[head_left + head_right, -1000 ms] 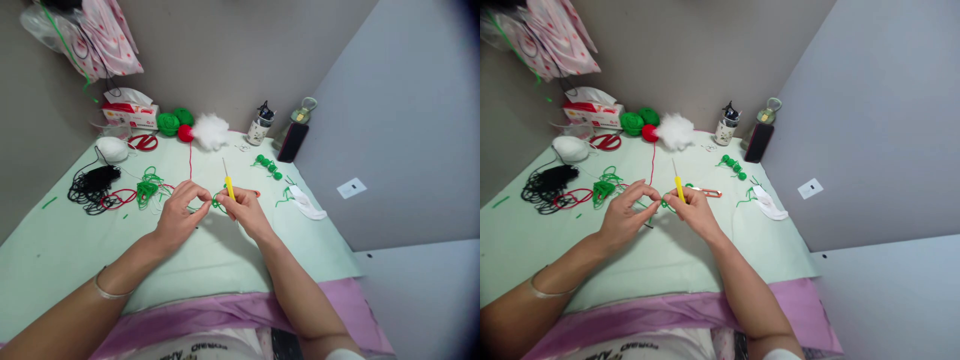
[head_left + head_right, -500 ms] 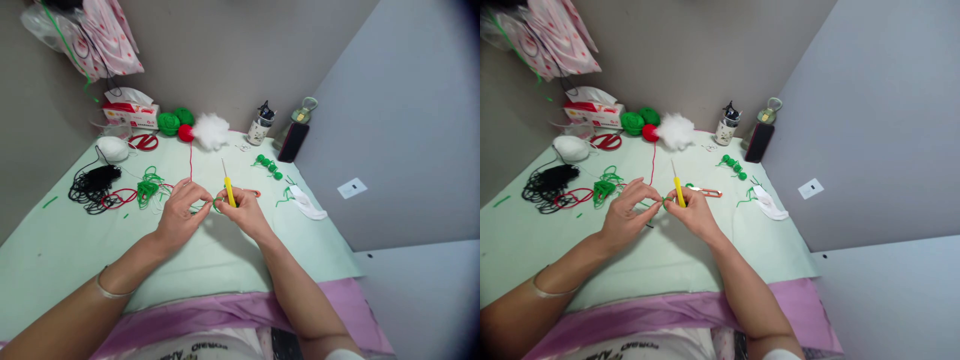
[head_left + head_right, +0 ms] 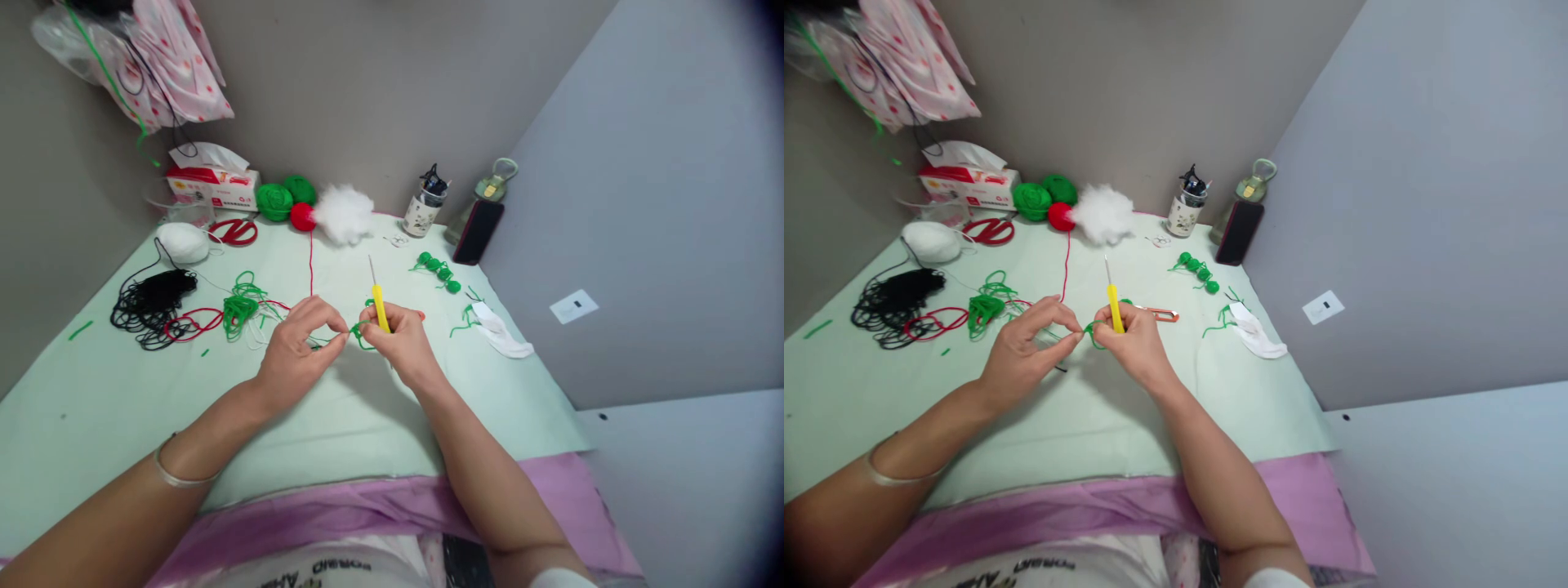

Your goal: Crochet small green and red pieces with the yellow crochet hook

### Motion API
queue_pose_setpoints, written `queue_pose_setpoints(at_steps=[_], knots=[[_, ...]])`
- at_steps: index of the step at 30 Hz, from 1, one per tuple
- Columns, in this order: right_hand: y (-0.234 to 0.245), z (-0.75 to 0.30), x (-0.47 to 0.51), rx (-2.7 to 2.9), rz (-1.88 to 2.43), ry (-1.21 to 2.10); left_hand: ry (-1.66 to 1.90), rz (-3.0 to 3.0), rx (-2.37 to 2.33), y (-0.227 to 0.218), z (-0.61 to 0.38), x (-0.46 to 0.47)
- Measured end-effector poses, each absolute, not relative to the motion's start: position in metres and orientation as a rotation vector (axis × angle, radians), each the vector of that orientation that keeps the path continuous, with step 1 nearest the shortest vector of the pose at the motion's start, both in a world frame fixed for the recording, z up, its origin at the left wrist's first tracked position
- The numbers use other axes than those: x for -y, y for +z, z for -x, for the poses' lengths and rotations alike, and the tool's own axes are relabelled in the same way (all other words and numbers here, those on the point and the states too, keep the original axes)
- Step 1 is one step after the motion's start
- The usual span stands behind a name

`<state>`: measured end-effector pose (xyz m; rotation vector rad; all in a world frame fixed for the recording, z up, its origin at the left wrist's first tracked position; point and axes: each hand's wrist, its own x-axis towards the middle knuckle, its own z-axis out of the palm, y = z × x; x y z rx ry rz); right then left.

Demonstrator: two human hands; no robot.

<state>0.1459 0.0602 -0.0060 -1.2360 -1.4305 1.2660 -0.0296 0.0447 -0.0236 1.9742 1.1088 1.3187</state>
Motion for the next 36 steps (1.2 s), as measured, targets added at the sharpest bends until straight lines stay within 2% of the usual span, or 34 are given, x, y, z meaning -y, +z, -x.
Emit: queue_pose_setpoints(at_steps=[5, 15, 28, 36], knots=[[-0.0045, -0.1521, -0.0658, 1.302, 1.147, 1.611, 1.208, -1.586, -0.995, -0.0204, 0.0306, -0.045], [-0.0051, -0.1543, -0.0669, 1.272, 1.062, 1.723, 1.108, -1.39, -0.908, -0.0213, 0.0288, -0.0479], [-0.0075, -0.1495, -0.065, 1.298, 1.05, 1.717, 1.084, -1.363, -0.966, -0.0229, 0.0294, -0.0467], [-0.0041, -0.1545, -0.063, 1.285, 1.092, 1.355, 1.042, -1.397, -1.064, -0.0176, 0.0307, -0.0447]])
